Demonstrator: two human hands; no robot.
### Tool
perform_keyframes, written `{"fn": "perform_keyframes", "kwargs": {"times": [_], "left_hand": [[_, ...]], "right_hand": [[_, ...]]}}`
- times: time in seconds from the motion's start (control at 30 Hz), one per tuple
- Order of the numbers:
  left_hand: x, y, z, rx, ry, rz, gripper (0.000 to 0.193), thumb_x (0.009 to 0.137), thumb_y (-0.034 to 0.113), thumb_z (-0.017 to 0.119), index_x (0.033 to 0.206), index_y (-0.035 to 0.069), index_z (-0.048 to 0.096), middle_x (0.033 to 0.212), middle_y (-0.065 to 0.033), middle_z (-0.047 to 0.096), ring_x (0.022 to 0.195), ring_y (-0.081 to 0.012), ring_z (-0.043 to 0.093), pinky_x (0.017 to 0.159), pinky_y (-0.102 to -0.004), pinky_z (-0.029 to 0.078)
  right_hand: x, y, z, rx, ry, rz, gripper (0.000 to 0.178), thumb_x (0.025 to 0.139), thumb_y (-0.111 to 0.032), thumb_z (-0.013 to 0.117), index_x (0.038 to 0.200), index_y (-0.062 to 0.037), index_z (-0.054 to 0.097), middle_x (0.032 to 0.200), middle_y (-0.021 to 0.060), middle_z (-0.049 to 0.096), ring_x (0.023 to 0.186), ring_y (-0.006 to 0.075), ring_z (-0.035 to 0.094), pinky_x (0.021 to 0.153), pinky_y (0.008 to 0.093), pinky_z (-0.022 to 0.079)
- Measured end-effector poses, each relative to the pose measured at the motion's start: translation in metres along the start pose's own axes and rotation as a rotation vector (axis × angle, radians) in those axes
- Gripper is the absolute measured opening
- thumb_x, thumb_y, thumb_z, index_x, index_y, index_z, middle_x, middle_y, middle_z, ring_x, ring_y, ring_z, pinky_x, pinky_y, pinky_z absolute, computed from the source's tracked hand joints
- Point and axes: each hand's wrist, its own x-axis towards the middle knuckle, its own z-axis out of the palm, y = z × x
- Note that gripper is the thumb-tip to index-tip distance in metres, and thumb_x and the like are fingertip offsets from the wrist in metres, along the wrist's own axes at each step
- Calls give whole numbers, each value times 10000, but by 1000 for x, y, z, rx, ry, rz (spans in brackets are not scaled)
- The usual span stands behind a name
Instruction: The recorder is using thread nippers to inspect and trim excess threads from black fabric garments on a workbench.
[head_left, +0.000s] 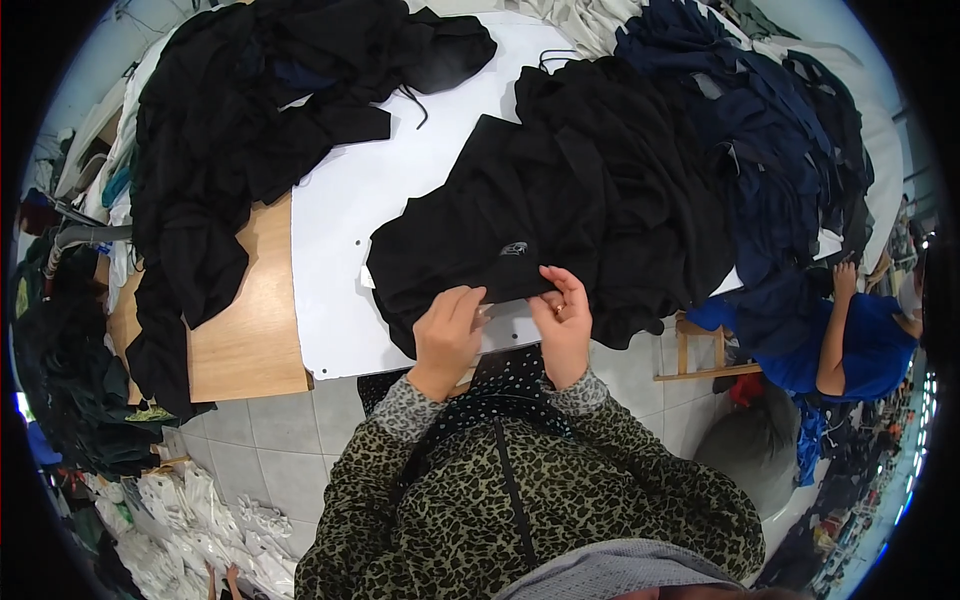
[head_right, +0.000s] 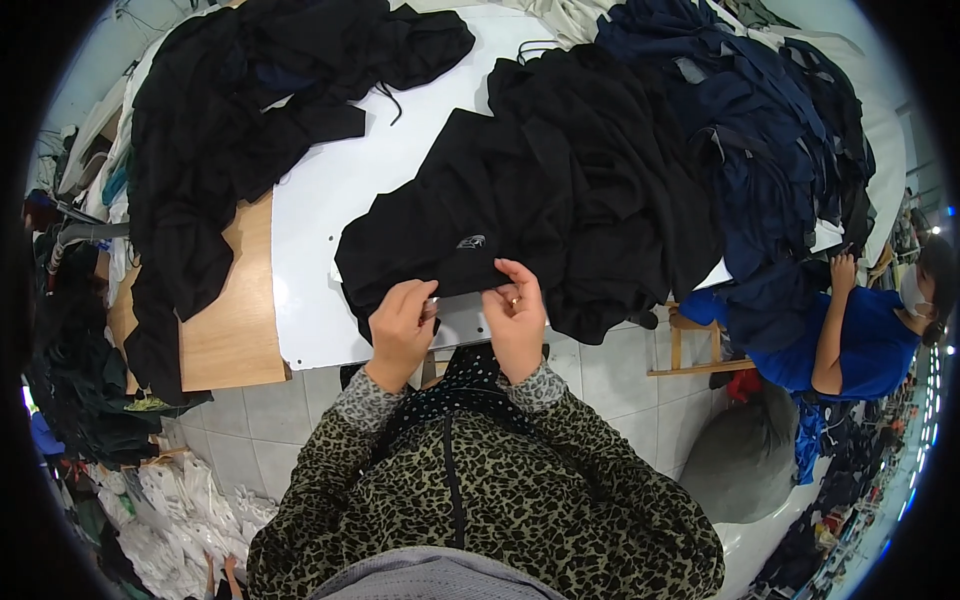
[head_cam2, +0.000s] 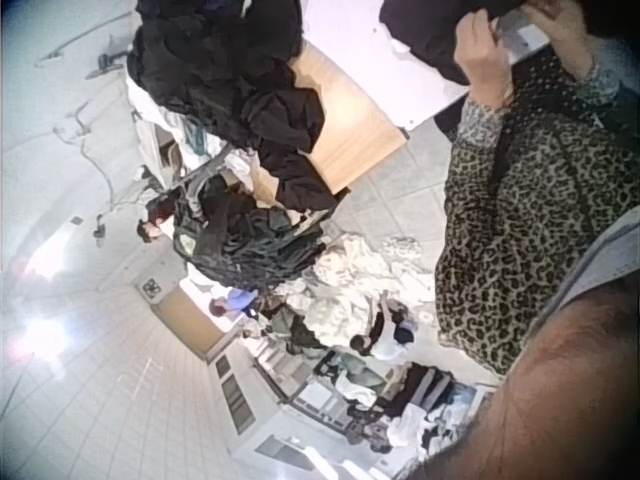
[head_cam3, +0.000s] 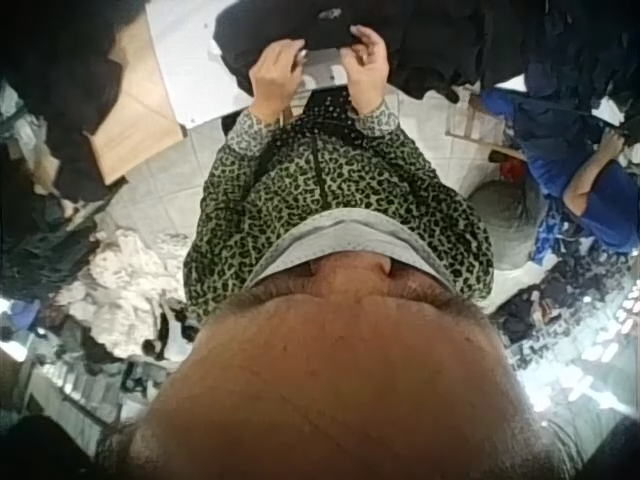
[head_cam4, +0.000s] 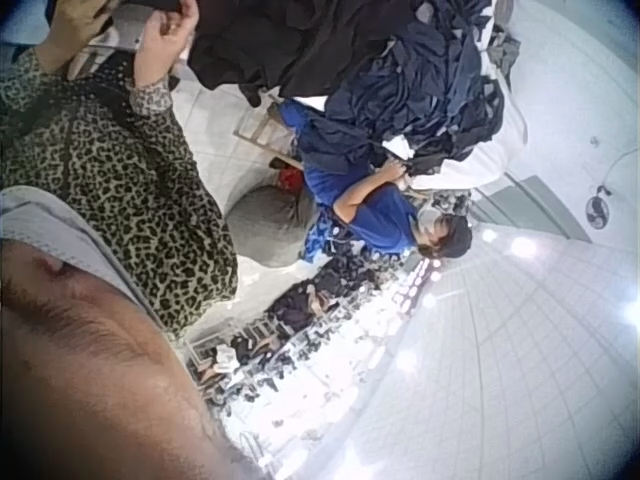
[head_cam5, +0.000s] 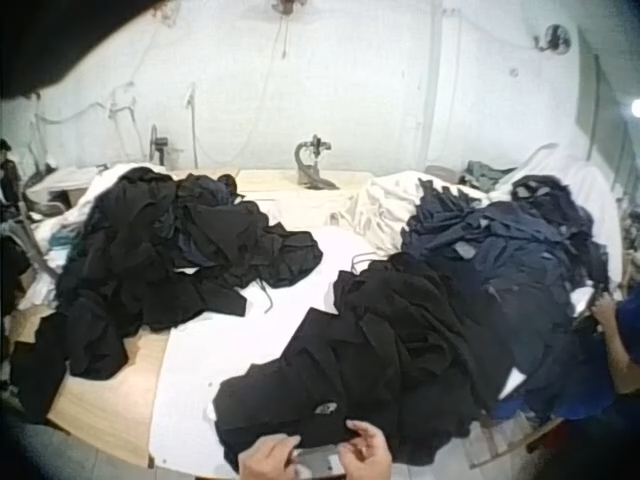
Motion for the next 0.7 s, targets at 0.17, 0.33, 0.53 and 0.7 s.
{"fn": "perform_keyframes", "kwargs": {"times": [0.17,0.33,0.53,0.7], "left_hand": [[24,2,-23,-58,2,27,247,660,-13,686,897,42,642,942,-66,637,898,-269,593,692,-335,514],[30,-18,-51,-466,-333,-578,110,873,85,607,931,-8,612,772,-41,630,698,-61,520,647,-211,421],[22,-47,-43,-654,-311,-571,157,916,135,592,887,-19,612,710,59,532,665,-25,432,601,-186,367],[15,-51,-40,-569,-203,-531,198,916,157,594,840,-25,606,653,45,510,623,-28,414,553,-194,348]], "right_hand": [[20,17,-14,-959,-82,-500,366,659,-6,631,1014,-96,642,1154,78,533,1082,305,429,946,394,316],[52,-23,-21,-929,-268,-642,90,728,-131,715,799,-78,694,734,-9,623,909,209,517,888,356,329],[63,-1,-35,-405,-291,-299,338,961,-222,483,750,14,602,717,24,563,723,107,479,681,243,375],[65,0,-39,-289,-133,-242,492,1011,-334,356,754,27,570,787,33,601,692,77,472,682,223,383]]}}
